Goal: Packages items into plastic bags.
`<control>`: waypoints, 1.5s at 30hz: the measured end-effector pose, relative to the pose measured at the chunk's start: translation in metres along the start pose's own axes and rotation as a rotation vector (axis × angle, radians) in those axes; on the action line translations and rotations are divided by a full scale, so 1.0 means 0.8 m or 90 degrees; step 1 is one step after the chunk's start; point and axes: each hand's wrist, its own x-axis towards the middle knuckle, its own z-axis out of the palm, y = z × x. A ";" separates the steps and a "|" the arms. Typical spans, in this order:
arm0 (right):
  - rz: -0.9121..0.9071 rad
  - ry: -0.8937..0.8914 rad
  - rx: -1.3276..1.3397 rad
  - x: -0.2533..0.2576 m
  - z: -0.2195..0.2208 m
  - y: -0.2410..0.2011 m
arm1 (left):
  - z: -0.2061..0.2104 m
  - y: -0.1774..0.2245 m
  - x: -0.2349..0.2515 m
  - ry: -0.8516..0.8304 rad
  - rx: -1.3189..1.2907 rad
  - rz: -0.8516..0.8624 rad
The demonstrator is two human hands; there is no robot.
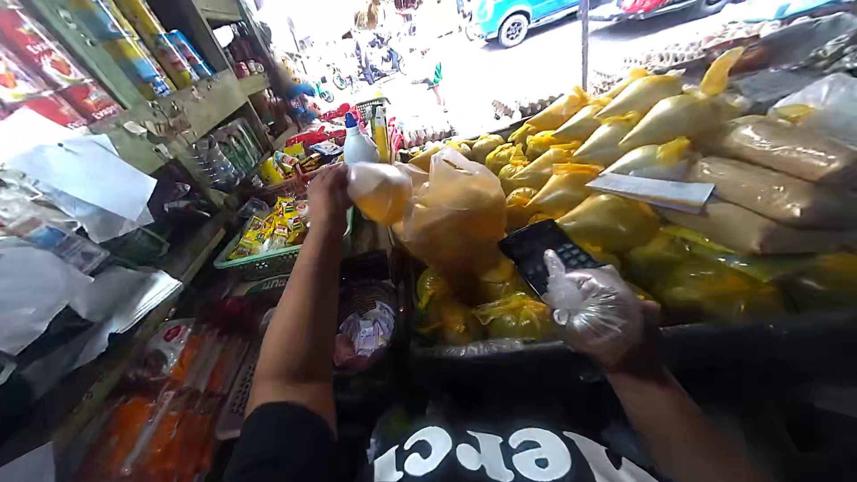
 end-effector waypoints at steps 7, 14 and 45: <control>-0.008 0.036 0.008 0.013 -0.054 -0.041 | 0.112 -0.122 0.032 -0.155 0.184 -0.005; 0.006 0.271 -0.311 0.100 -0.003 -0.071 | 0.107 -0.147 -0.051 -0.393 0.261 -0.096; 0.088 -0.199 -1.158 0.354 0.079 0.170 | 0.105 -0.140 -0.024 -0.608 0.414 0.255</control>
